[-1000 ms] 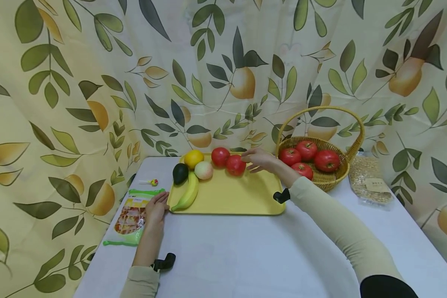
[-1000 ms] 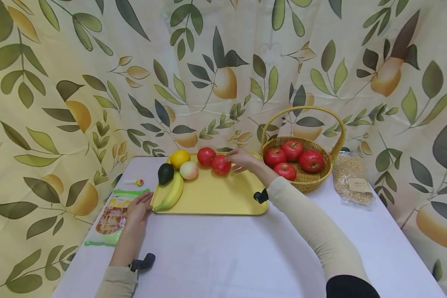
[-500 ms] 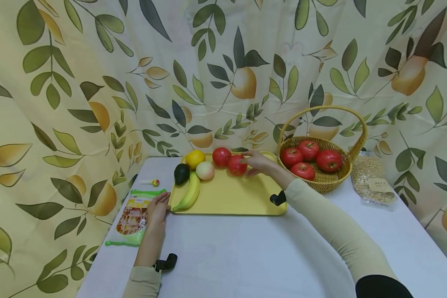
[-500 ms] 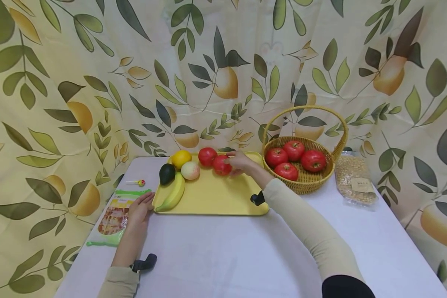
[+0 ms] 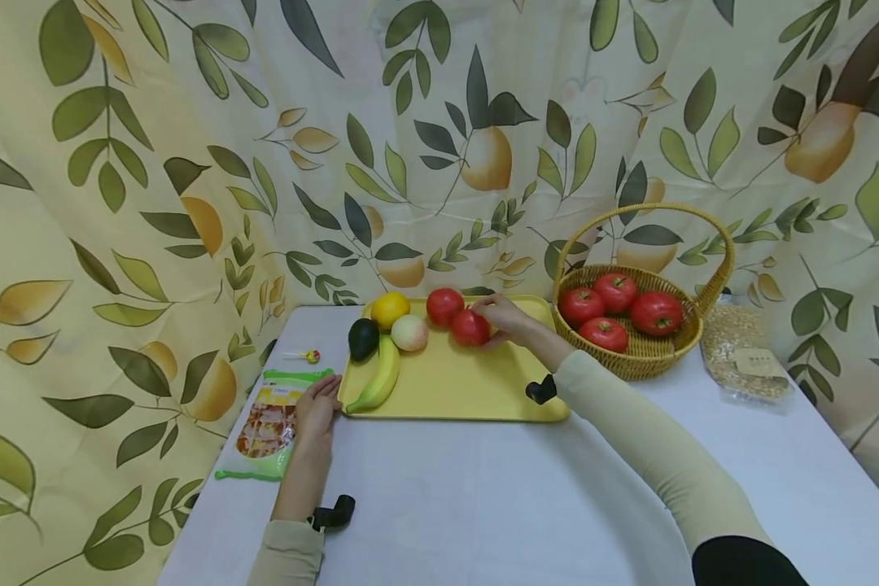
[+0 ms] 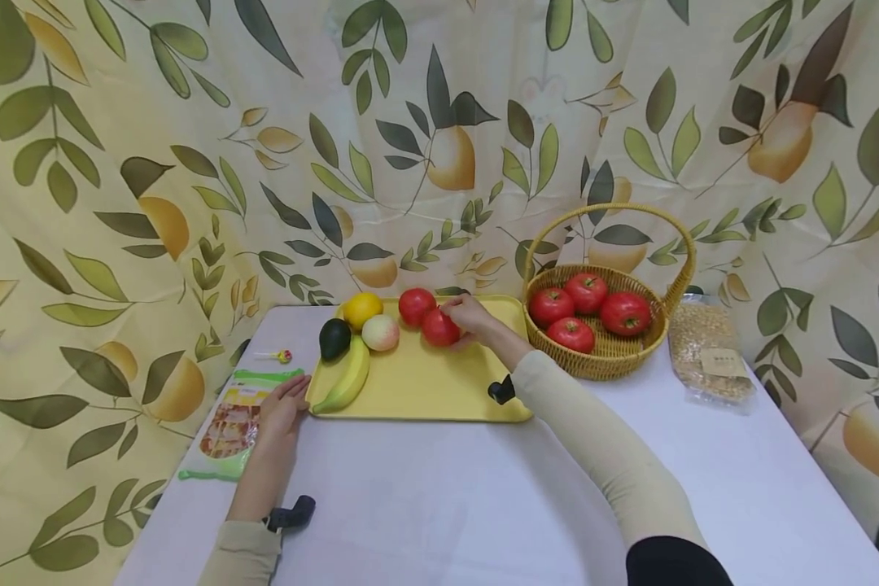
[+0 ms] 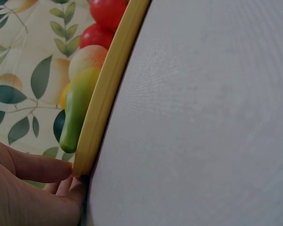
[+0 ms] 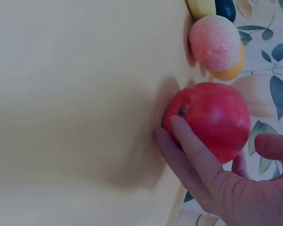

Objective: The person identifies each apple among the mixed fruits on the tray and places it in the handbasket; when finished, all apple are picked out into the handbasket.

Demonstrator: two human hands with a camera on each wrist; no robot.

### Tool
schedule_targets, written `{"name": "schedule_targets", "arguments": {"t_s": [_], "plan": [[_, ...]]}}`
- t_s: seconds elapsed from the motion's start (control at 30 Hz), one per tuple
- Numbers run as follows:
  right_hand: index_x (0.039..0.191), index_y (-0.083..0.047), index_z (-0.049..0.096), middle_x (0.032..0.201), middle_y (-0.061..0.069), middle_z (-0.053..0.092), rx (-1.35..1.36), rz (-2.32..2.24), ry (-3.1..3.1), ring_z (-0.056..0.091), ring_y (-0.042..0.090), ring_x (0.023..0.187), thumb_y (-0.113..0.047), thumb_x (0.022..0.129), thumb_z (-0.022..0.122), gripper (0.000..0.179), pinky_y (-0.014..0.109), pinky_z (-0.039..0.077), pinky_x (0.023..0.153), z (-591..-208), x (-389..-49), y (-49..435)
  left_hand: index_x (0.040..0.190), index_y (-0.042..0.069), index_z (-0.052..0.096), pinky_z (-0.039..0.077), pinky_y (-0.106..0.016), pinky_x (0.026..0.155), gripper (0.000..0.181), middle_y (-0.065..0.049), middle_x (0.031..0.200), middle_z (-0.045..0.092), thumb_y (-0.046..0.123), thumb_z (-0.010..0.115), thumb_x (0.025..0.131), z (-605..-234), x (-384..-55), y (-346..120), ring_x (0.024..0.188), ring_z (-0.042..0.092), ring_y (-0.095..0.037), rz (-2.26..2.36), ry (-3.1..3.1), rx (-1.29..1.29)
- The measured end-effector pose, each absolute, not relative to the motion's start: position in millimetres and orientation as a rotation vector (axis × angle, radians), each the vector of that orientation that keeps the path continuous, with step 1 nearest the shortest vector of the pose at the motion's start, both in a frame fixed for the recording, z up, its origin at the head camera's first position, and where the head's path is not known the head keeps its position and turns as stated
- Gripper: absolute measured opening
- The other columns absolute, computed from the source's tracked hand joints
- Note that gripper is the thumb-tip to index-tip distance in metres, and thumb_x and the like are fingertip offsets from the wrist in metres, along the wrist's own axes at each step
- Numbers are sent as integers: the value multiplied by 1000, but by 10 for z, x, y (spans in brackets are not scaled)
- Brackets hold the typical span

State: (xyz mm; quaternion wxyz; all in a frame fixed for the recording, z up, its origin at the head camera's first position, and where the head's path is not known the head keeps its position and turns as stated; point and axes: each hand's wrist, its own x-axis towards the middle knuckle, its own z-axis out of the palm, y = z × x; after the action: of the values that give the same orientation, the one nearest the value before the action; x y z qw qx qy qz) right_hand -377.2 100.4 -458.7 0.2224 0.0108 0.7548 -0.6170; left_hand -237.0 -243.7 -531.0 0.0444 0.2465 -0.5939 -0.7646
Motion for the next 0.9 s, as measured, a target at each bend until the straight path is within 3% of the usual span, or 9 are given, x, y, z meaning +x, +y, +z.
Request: {"name": "schedule_targets", "arguments": {"t_s": [0.13,0.23,0.43,0.6,0.7,0.9], "plan": [[125,3,46,123,16,43,9,-1630,2173,62,46,113,-23,107,56,33,60,56,96,-4574,-3748,984,154,-4,44,39,-36,120,73,-22,154,50,-27,39,84,-5307,-2380,-2437,146,46,-31,-2326,-1808,748],[120,5,53,114,14,42,6,-1553,2190,69,45,99,-23,105,61,33,57,56,99,-4574,-3725,974,153,-6,43,39,-36,120,74,-24,154,50,-27,38,83,-5312,-2379,-2437,145,47,-32,-2330,-1797,737],[128,4,54,136,24,50,-30,-1486,2206,63,44,107,-25,102,66,41,57,56,101,-4596,-3664,893,154,-7,42,38,-38,121,74,-25,154,49,-27,37,83,-5306,-2361,-2436,146,46,-34,-2327,-1810,715],[127,0,56,127,18,54,-112,-1446,2306,61,42,111,-35,98,70,47,56,58,97,-4590,-3587,751,154,-6,42,38,-37,121,72,-25,155,49,-27,37,85,-5301,-2351,-2433,146,45,-34,-2331,-1817,723],[132,-4,57,132,16,55,-168,-1425,2355,60,39,117,-42,97,72,54,57,59,95,-4571,-3536,654,154,-6,42,38,-37,121,73,-24,155,48,-27,37,85,-5306,-2350,-2433,146,45,-33,-2334,-1817,728],[137,-5,63,131,18,64,-306,-1352,2529,60,34,118,-38,92,77,57,48,59,96,-4591,-3471,470,154,-5,42,38,-36,121,73,-23,155,49,-27,37,84,-5310,-2358,-2431,146,45,-32,-2338,-1807,718]]}}
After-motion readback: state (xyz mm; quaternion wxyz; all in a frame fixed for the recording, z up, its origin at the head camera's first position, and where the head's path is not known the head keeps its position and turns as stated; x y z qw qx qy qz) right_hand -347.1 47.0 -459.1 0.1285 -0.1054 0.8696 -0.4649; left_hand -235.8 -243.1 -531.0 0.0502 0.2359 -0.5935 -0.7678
